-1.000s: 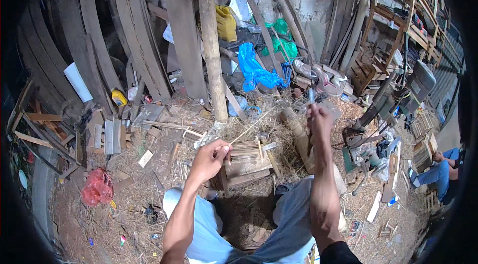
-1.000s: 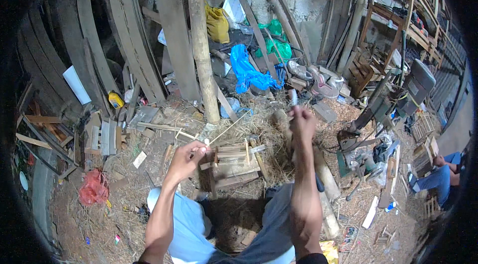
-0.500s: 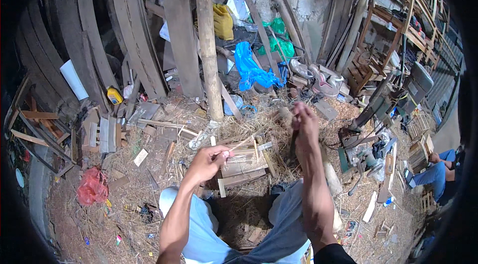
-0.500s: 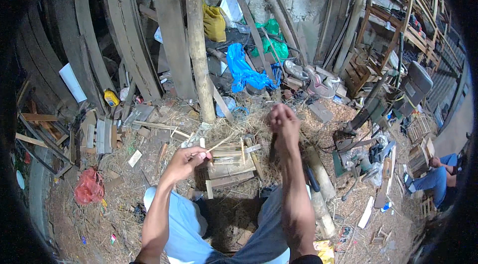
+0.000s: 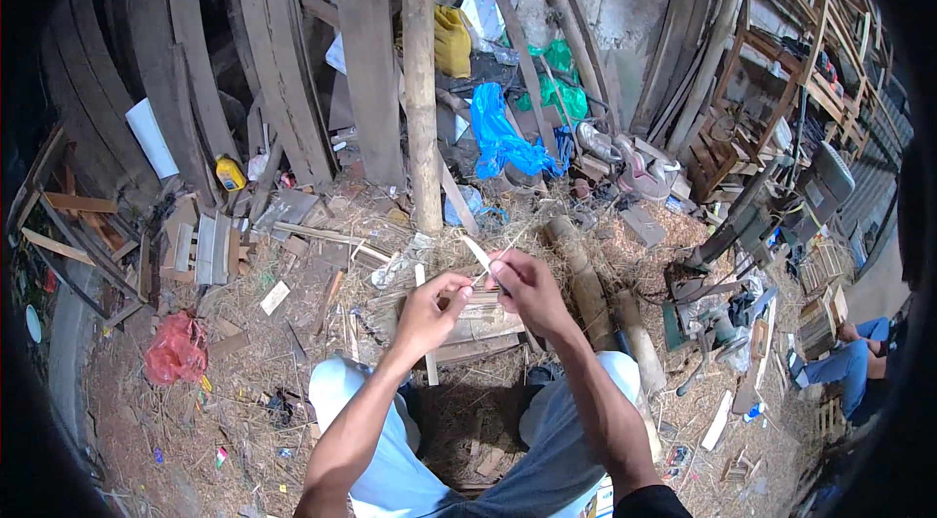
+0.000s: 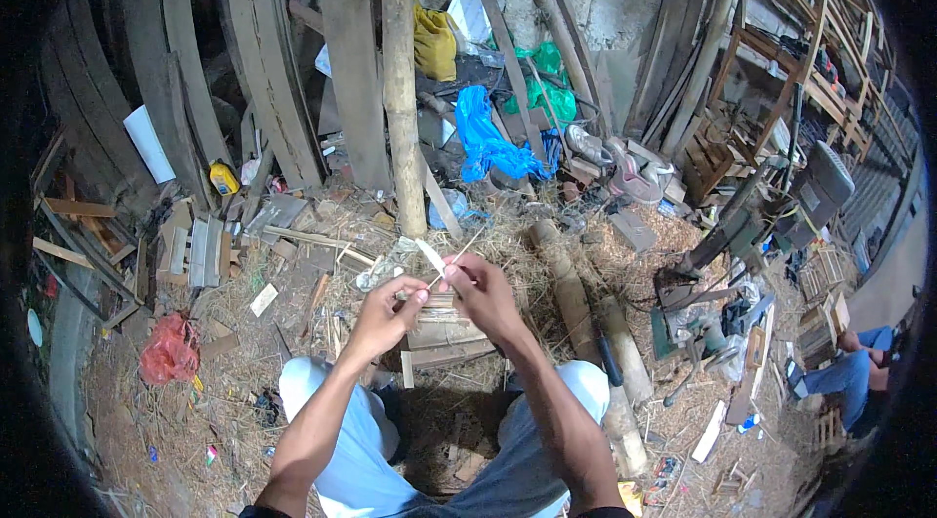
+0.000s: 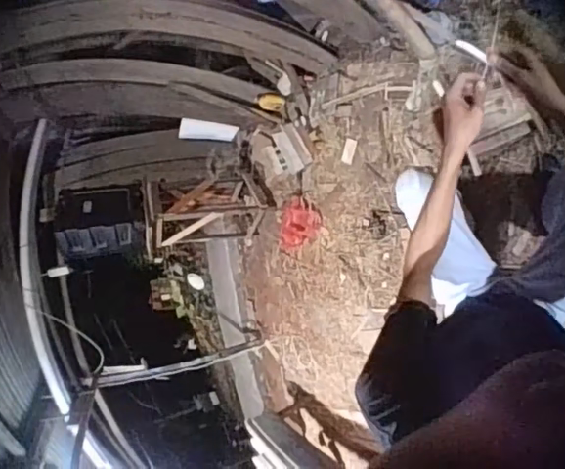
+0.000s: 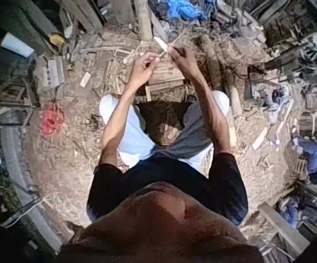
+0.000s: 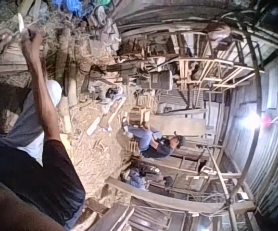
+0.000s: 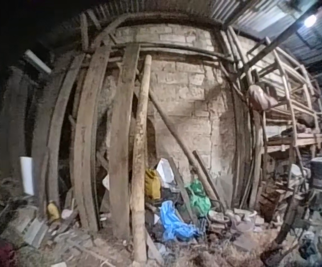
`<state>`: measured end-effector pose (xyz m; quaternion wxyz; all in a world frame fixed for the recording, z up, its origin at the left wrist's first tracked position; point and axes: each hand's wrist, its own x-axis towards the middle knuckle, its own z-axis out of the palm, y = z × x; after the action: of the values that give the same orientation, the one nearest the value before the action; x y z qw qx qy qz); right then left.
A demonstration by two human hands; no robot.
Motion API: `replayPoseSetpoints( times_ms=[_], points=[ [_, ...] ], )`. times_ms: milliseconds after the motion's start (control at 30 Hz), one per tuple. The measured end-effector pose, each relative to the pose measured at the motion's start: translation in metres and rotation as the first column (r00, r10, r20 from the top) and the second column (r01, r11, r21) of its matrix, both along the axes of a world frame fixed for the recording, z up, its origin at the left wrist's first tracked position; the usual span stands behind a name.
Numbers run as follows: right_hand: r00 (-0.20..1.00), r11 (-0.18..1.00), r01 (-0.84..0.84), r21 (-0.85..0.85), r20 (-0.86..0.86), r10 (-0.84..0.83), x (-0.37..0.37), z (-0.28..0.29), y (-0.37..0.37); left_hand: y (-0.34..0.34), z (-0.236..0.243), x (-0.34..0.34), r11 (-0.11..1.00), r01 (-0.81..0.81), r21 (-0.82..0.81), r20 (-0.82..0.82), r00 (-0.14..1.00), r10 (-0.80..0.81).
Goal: The person whittles and shapes a small piece of wood using a small knife, then checks a thin strip of wood against a larger wooden component.
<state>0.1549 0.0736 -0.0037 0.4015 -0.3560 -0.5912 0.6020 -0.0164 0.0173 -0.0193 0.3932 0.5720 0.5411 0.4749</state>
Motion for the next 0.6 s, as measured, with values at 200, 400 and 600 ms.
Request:
replayPoseSetpoints(
  times_ms=[200,400,600],
  points=[
    [0.969,0.976,0.208,-0.06,-0.12,-0.214,0.012,0.019,0.005,-0.003,-0.002,-0.007,0.996,-0.028,0.09,-0.097,0.995,0.036],
    [0.994,0.995,-0.099,-0.016,-0.048,0.098,-0.005,0.006,-0.014,-0.008,0.01,0.006,0.994,0.005,0.108,0.066,0.998,-0.012],
    [0.973,0.977,0.208,-0.053,-0.096,-0.212,0.029,0.017,0.015,-0.016,0.015,0.005,0.997,-0.007,0.082,-0.052,0.999,0.012]
  ],
)
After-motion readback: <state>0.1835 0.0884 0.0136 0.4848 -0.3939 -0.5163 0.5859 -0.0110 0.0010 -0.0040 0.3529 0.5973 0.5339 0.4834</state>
